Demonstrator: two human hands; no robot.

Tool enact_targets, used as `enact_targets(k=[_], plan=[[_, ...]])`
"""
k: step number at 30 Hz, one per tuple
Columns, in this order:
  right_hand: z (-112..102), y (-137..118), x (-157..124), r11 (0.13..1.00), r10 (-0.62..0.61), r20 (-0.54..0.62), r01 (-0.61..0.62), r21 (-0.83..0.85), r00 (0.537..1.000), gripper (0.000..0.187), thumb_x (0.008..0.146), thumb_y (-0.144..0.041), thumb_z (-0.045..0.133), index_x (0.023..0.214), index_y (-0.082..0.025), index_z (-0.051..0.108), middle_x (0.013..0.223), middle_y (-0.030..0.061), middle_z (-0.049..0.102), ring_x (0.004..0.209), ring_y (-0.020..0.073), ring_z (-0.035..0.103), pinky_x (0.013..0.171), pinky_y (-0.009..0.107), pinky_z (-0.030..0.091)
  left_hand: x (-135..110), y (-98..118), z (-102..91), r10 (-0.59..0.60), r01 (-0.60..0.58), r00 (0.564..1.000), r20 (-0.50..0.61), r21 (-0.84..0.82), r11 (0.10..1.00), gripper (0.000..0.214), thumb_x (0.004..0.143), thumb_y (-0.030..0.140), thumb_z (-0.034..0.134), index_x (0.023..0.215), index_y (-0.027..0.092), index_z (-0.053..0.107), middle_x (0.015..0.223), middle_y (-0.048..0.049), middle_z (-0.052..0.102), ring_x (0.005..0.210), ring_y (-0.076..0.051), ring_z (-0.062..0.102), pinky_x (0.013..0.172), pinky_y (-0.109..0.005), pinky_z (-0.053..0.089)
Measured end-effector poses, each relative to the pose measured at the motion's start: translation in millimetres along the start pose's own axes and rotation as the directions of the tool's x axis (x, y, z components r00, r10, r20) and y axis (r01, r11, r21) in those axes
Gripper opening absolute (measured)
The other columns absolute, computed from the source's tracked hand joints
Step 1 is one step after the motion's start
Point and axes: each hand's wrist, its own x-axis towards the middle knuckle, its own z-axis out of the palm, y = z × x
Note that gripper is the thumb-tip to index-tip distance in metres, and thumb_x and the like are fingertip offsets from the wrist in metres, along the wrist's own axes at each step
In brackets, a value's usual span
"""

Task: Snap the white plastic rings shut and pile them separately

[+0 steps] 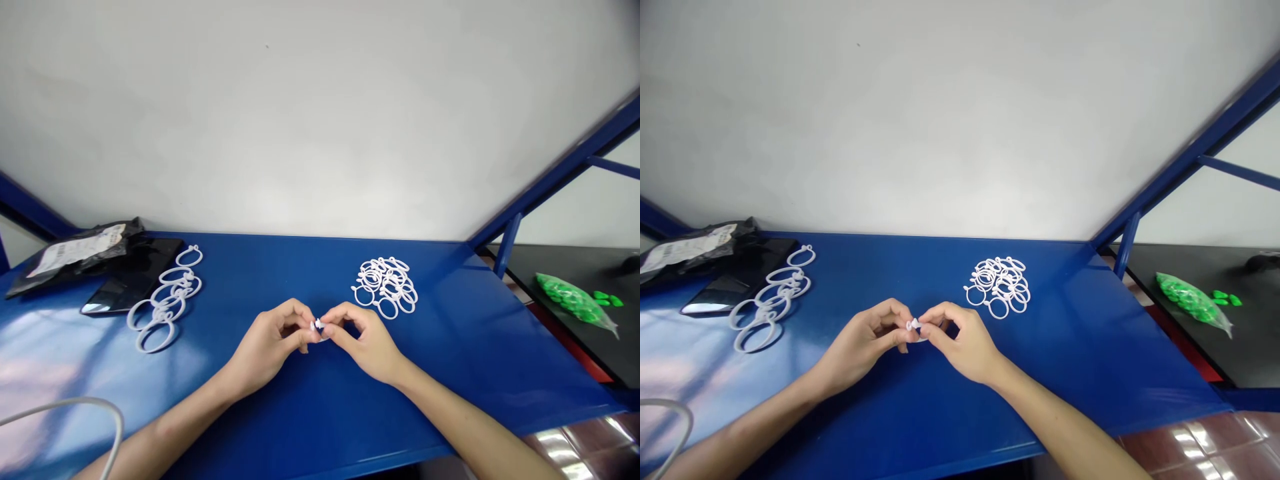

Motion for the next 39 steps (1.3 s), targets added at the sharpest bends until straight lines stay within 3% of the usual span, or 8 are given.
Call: enact_targets(k=[6,17,24,33,39], plan=[[3.1,-0.5,-1.5,0.996,-0.075,-0.047,0.073,-0.060,0.996,0.008,0.095,-0.026,0.067,0.100,-0.024,0.073,0.092,0.0005,0.077,0.084,0.0166,0.072,0.078,0.032,0.057,1.6,-1.5,-3.6,0.039,-0.039,0.999,-0.031,0.019,0.999,0.020,0.089,0.037,0.068,0.092,0.018,0.072,0.083,-0.0021,0.072,0.067,-0.014,0.065,0.067,-0.028,0.052],[5.2,-2.5,-3.4,0.953,-0.187,-0.109,0.153,-0.261,0.976,0.007,0.097,-0.023,0.066,0.097,-0.025,0.073,0.085,-0.0006,0.076,0.081,0.0162,0.069,0.076,0.029,0.056,-1.1,0.2,2.3,0.014,-0.010,0.997,-0.081,0.045,0.999,0.023,0.087,0.042,0.072,0.089,0.018,0.071,0.086,-0.0025,0.074,0.067,-0.013,0.066,0.065,-0.026,0.054],[5.6,-4.2,-4.5,0.902,-0.329,-0.133,0.270,-0.336,0.935,0.008,0.097,-0.019,0.066,0.096,-0.024,0.073,0.091,0.0009,0.076,0.084,0.0166,0.068,0.078,0.031,0.055,-1.3,-2.0,3.2,0.071,-0.058,0.992,-0.105,0.123,0.991,0.021,0.087,0.041,0.071,0.090,0.020,0.074,0.086,-0.0028,0.076,0.074,-0.016,0.070,0.070,-0.026,0.056],[5.5,-1.4,-8.6,0.863,-0.360,-0.049,0.313,-0.396,0.932,0.011,0.101,-0.020,0.060,0.097,-0.023,0.071,0.091,0.0036,0.075,0.087,0.0196,0.065,0.079,0.034,0.054,-6.8,-5.4,5.7,0.202,-0.145,0.971,-0.129,0.354,0.924,0.015,0.090,0.036,0.070,0.089,0.024,0.078,0.084,-0.0003,0.080,0.074,-0.017,0.072,0.071,-0.026,0.056],[4.8,-0.1,-14.0,0.753,-0.430,0.079,0.406,-0.518,0.899,0.019,0.105,-0.017,0.050,0.102,-0.022,0.069,0.094,0.0073,0.072,0.089,0.0222,0.061,0.081,0.038,0.053,-11.7,-9.1,10.6,0.305,-0.230,0.945,-0.120,0.420,0.878,0.010,0.090,0.029,0.069,0.091,0.024,0.078,0.087,-0.0007,0.081,0.076,-0.018,0.075,0.075,-0.027,0.058]])
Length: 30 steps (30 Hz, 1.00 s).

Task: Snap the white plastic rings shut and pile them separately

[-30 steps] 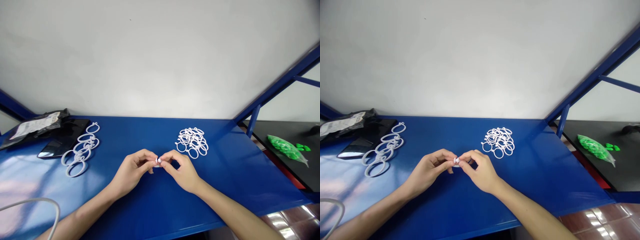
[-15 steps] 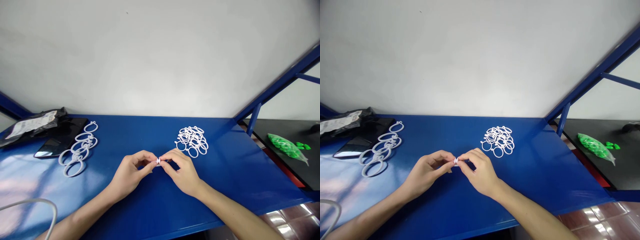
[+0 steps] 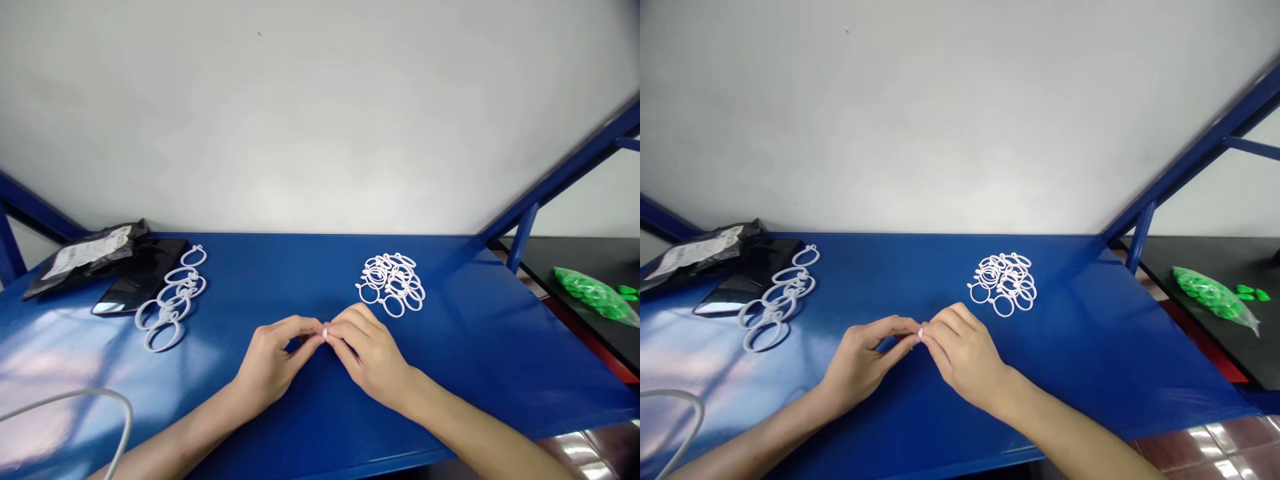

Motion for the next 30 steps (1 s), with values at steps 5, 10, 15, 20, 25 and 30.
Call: enact_targets(k=[5,10,15,20,25,30], plan=[[2.1,4.9,2.9,0.999,0.041,0.001,-0.041,0.021,0.999,0.016,0.104,-0.018,0.052,0.099,-0.021,0.067,0.093,0.0064,0.072,0.088,0.0213,0.060,0.080,0.037,0.052,3.5,-2.8,0.9,0.038,-0.041,0.999,0.038,0.089,0.995,0.012,0.093,0.028,0.065,0.093,0.024,0.075,0.086,-0.0015,0.079,0.073,-0.017,0.073,0.069,-0.026,0.056],[4.1,14.9,7.9,0.990,0.124,-0.008,-0.123,0.068,0.992,0.009,0.101,-0.022,0.061,0.094,-0.022,0.066,0.089,0.0026,0.072,0.085,0.0199,0.063,0.080,0.035,0.052,22.2,-12.1,-16.9,0.183,-0.213,0.974,0.135,0.262,0.941,0.017,0.097,0.030,0.060,0.105,0.024,0.074,0.105,-0.0043,0.079,0.093,-0.019,0.073,0.087,-0.030,0.055],[-16.2,35.5,14.1,0.979,0.092,-0.139,-0.115,-0.170,0.986,0.013,0.102,-0.026,0.059,0.094,-0.023,0.068,0.089,0.0046,0.073,0.086,0.0230,0.063,0.083,0.039,0.050,49.9,-46.3,-82.8,0.148,0.057,0.969,-0.198,0.760,0.648,0.036,0.101,0.037,0.048,0.121,0.016,0.070,0.126,-0.0170,0.072,0.120,-0.036,0.061,0.107,-0.053,0.042],[-50.1,74.6,13.2,0.811,0.149,-0.328,-0.304,-0.499,0.933,0.017,0.101,-0.028,0.056,0.096,-0.021,0.071,0.096,0.0095,0.076,0.095,0.0309,0.059,0.082,0.043,0.050,53.6,-85.3,-130.9,-0.047,0.379,0.919,-0.392,0.843,0.380,0.049,0.096,0.039,0.045,0.124,0.005,0.065,0.121,-0.0317,0.069,0.119,-0.050,0.054,0.091,-0.060,0.042],[-60.4,96.7,9.2,0.731,0.258,-0.319,-0.400,-0.552,0.912,0.020,0.099,-0.032,0.057,0.096,-0.019,0.072,0.091,0.0117,0.075,0.094,0.0336,0.058,0.081,0.047,0.051,55.0,-88.3,-129.4,0.011,0.216,0.969,-0.249,0.860,0.462,0.030,0.094,0.029,0.045,0.104,0.018,0.071,0.105,-0.0195,0.076,0.108,-0.040,0.057,0.094,-0.055,0.038],[-42.9,70.7,13.9,0.851,0.214,-0.280,-0.319,-0.416,0.936,0.015,0.099,-0.030,0.059,0.098,-0.021,0.071,0.095,0.0096,0.075,0.100,0.0332,0.060,0.088,0.049,0.051,58.2,-61.0,-98.0,0.057,0.046,0.991,-0.119,0.718,0.695,0.024,0.091,0.026,0.050,0.106,0.021,0.068,0.099,-0.0098,0.075,0.096,-0.028,0.062,0.086,-0.039,0.047]])
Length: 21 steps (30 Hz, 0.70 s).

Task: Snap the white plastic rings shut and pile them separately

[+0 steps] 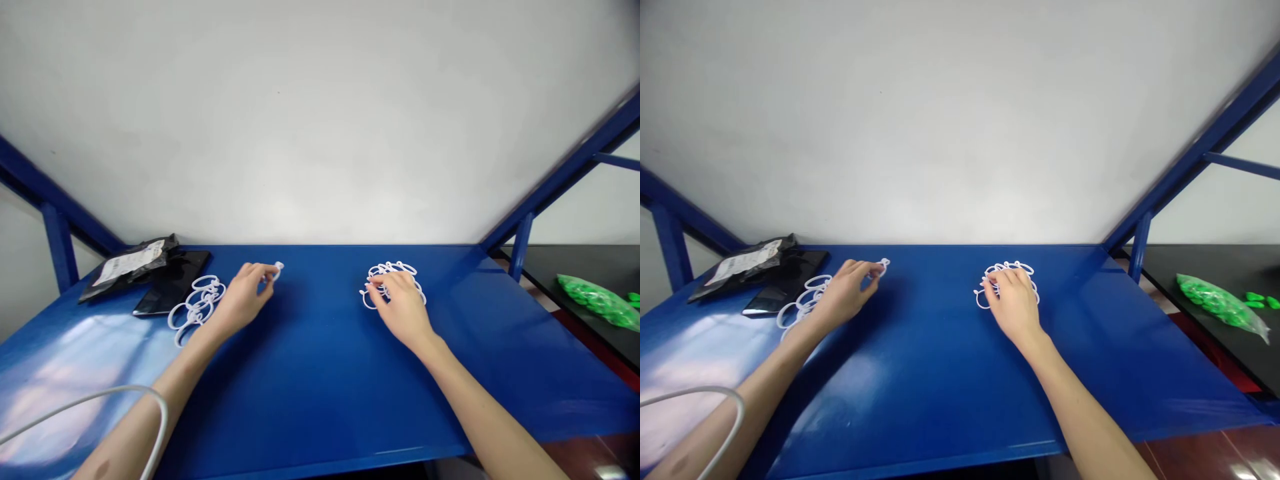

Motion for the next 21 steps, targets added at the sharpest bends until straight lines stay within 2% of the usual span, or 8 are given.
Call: enact_targets(k=[2,4,6,7,10,13,16,21], plan=[[1.6,-20.8,-6.3,0.988,-0.030,0.077,0.017,0.156,0.997,0.012,0.099,-0.027,0.059,0.101,-0.022,0.070,0.098,0.0080,0.075,0.104,0.0308,0.062,0.092,0.049,0.052,-8.1,28.0,0.4,-0.009,0.025,0.999,0.052,-0.321,0.947,0.026,0.091,0.028,0.052,0.113,0.020,0.065,0.093,-0.0062,0.070,0.083,-0.022,0.062,0.077,-0.033,0.049],[3.9,-40.1,-14.3,0.949,-0.071,0.167,0.015,0.315,0.983,0.011,0.099,-0.028,0.061,0.107,-0.024,0.069,0.105,0.0071,0.074,0.105,0.0279,0.065,0.094,0.047,0.053,-20.3,58.3,-0.7,0.012,0.105,0.981,0.192,-0.590,0.800,0.024,0.093,0.030,0.053,0.113,0.020,0.063,0.089,-0.0026,0.067,0.077,-0.018,0.062,0.073,-0.030,0.050],[6.7,-54.6,-22.2,0.895,-0.103,0.241,-0.016,0.445,0.965,0.014,0.099,-0.028,0.062,0.112,-0.025,0.067,0.109,0.0057,0.073,0.103,0.0246,0.067,0.094,0.044,0.054,-32.8,84.6,-3.2,0.090,0.196,0.942,0.324,-0.746,0.637,0.020,0.096,0.032,0.052,0.107,0.020,0.062,0.092,-0.0024,0.065,0.074,-0.015,0.062,0.071,-0.029,0.052],[8.0,-59.5,-25.4,0.870,-0.099,0.272,-0.049,0.490,0.957,0.014,0.099,-0.028,0.062,0.112,-0.026,0.067,0.108,0.0048,0.073,0.100,0.0227,0.068,0.092,0.041,0.055,-38.1,94.6,-4.5,0.123,0.226,0.927,0.355,-0.788,0.573,0.017,0.096,0.032,0.053,0.104,0.020,0.061,0.091,-0.0021,0.063,0.074,-0.015,0.062,0.072,-0.029,0.053],[10.9,-66.1,-30.4,0.804,-0.041,0.329,-0.164,0.572,0.943,0.008,0.100,-0.028,0.061,0.104,-0.025,0.068,0.096,0.0017,0.074,0.087,0.0186,0.070,0.081,0.033,0.056,-47.4,109.3,-6.1,0.164,0.284,0.905,0.393,-0.843,0.456,0.013,0.096,0.031,0.055,0.100,0.019,0.058,0.091,-0.0014,0.061,0.075,-0.015,0.065,0.073,-0.030,0.054],[11.2,-67.0,-30.3,0.747,0.010,0.372,-0.254,0.615,0.928,0.010,0.100,-0.029,0.061,0.095,-0.025,0.068,0.087,-0.0005,0.073,0.077,0.0166,0.068,0.072,0.030,0.054,-49.8,109.1,-2.5,0.153,0.312,0.903,0.402,-0.857,0.411,0.011,0.096,0.030,0.056,0.097,0.019,0.058,0.091,-0.0010,0.061,0.073,-0.014,0.066,0.073,-0.030,0.055],[9.5,-67.9,-29.5,0.730,0.022,0.386,-0.279,0.624,0.922,0.010,0.099,-0.028,0.062,0.091,-0.024,0.068,0.084,-0.0012,0.072,0.076,0.0161,0.067,0.072,0.029,0.052,-50.9,107.0,3.8,0.123,0.325,0.907,0.404,-0.854,0.407,0.015,0.097,0.034,0.056,0.094,0.019,0.057,0.085,-0.0001,0.062,0.070,-0.013,0.065,0.070,-0.029,0.055],[5.7,-69.0,-30.1,0.766,-0.014,0.342,-0.209,0.607,0.940,0.011,0.099,-0.026,0.062,0.090,-0.024,0.068,0.085,-0.0002,0.070,0.081,0.0170,0.065,0.076,0.031,0.051,-52.0,108.3,11.5,0.031,0.380,0.899,0.438,-0.812,0.442,0.024,0.095,0.042,0.060,0.099,0.019,0.060,0.076,-0.0010,0.069,0.066,-0.015,0.064,0.064,-0.028,0.053]])
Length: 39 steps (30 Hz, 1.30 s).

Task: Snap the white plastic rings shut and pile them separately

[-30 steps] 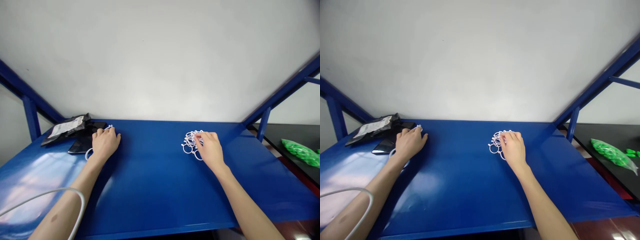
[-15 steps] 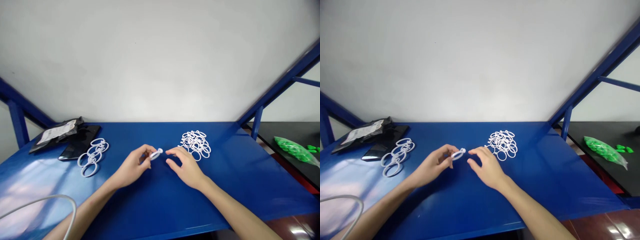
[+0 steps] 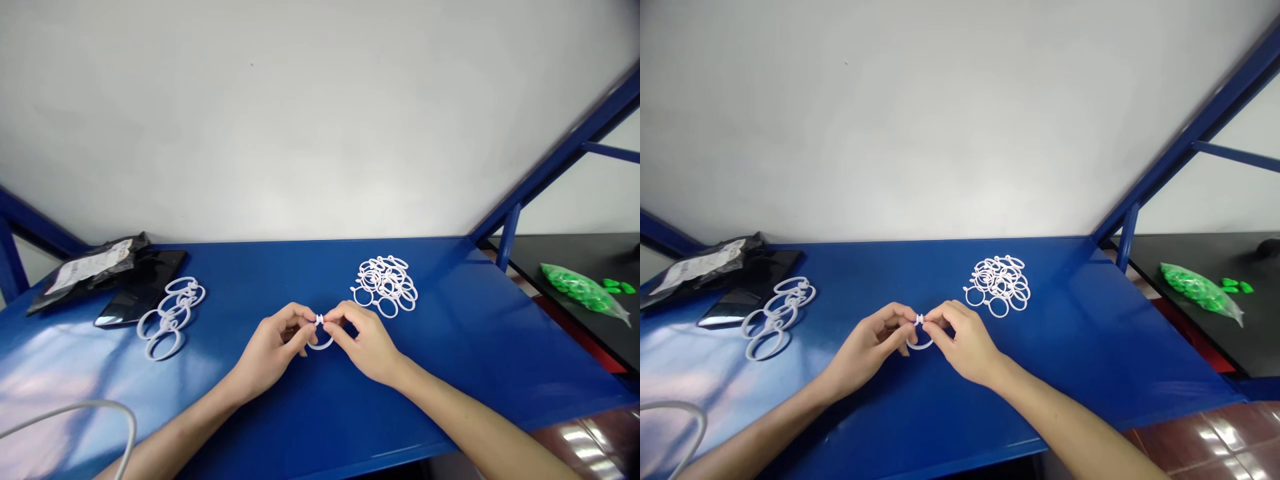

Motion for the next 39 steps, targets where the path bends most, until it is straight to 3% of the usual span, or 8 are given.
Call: enact_targets(k=[6,16,20,27,30,33,36,39], plan=[[-0.8,-0.9,0.6,0.998,-0.058,0.023,0.057,0.017,0.998,0.014,0.100,-0.028,0.062,0.089,-0.024,0.069,0.085,-0.0002,0.070,0.081,0.0163,0.064,0.075,0.030,0.050,1.0,-4.2,-1.8,0.020,-0.016,0.999,-0.050,0.071,0.997,0.026,0.091,0.043,0.066,0.095,0.018,0.072,0.087,-0.0044,0.074,0.066,-0.014,0.063,0.063,-0.027,0.053],[2.6,8.7,-4.7,0.990,-0.138,0.061,0.136,0.038,0.989,0.017,0.101,-0.026,0.062,0.086,-0.022,0.065,0.085,0.0006,0.066,0.082,0.0167,0.061,0.076,0.031,0.048,-2.2,-13.9,1.6,0.142,-0.114,0.987,-0.073,0.299,0.947,0.024,0.090,0.039,0.066,0.090,0.020,0.080,0.064,-0.0002,0.070,0.055,-0.013,0.060,0.054,-0.022,0.045],[3.6,9.9,-4.2,0.986,-0.167,0.083,0.166,0.016,0.982,0.014,0.102,-0.024,0.060,0.089,-0.022,0.065,0.087,0.0008,0.067,0.084,0.0169,0.060,0.078,0.031,0.048,-1.4,-12.8,-2.1,0.278,-0.231,0.959,-0.051,0.425,0.875,0.016,0.091,0.031,0.067,0.089,0.022,0.080,0.062,0.0030,0.068,0.052,-0.010,0.056,0.053,-0.020,0.042],[2.3,11.0,1.3,0.972,-0.185,0.092,0.196,-0.130,0.978,0.008,0.101,-0.023,0.063,0.093,-0.023,0.065,0.089,0.0006,0.070,0.085,0.0182,0.062,0.079,0.032,0.048,7.7,-13.8,-13.3,0.430,-0.398,0.899,0.082,0.562,0.725,0.015,0.095,0.027,0.062,0.101,0.024,0.076,0.089,0.0006,0.079,0.072,-0.013,0.070,0.068,-0.021,0.053],[-6.0,15.0,5.6,0.935,-0.266,0.039,0.268,-0.232,0.963,0.008,0.102,-0.023,0.062,0.094,-0.023,0.065,0.091,0.0010,0.072,0.086,0.0187,0.063,0.085,0.034,0.048,14.2,-9.9,-39.5,0.466,-0.336,0.884,0.040,0.747,0.574,0.022,0.097,0.031,0.057,0.108,0.024,0.075,0.106,-0.0047,0.079,0.096,-0.021,0.073,0.087,-0.030,0.056],[-22.8,21.7,13.3,0.874,-0.322,-0.077,0.265,-0.406,0.943,0.009,0.102,-0.023,0.061,0.095,-0.022,0.066,0.092,0.0031,0.073,0.088,0.0208,0.062,0.084,0.036,0.049,15.0,-0.6,-88.9,0.422,0.018,0.890,-0.171,0.939,0.342,0.031,0.098,0.029,0.049,0.115,0.020,0.074,0.110,-0.0124,0.077,0.105,-0.031,0.069,0.091,-0.041,0.054],[-44.0,32.2,21.2,0.791,-0.329,-0.207,0.149,-0.594,0.921,0.011,0.102,-0.024,0.060,0.095,-0.021,0.068,0.093,0.0053,0.074,0.092,0.0243,0.061,0.085,0.038,0.050,7.5,4.8,-141.0,0.302,0.268,0.908,-0.289,0.957,0.111,0.040,0.093,0.017,0.044,0.124,0.014,0.069,0.112,-0.0182,0.073,0.106,-0.037,0.065,0.086,-0.047,0.051],[-60.7,44.4,25.8,0.699,-0.238,-0.266,-0.025,-0.715,0.934,0.011,0.100,-0.022,0.061,0.092,-0.021,0.069,0.093,0.0072,0.075,0.093,0.0289,0.060,0.081,0.041,0.052,-0.7,1.0,-173.1,0.140,0.344,0.928,-0.347,0.938,0.046,0.044,0.088,0.011,0.045,0.124,0.018,0.069,0.114,-0.0176,0.073,0.107,-0.040,0.064,0.080,-0.046,0.049]])
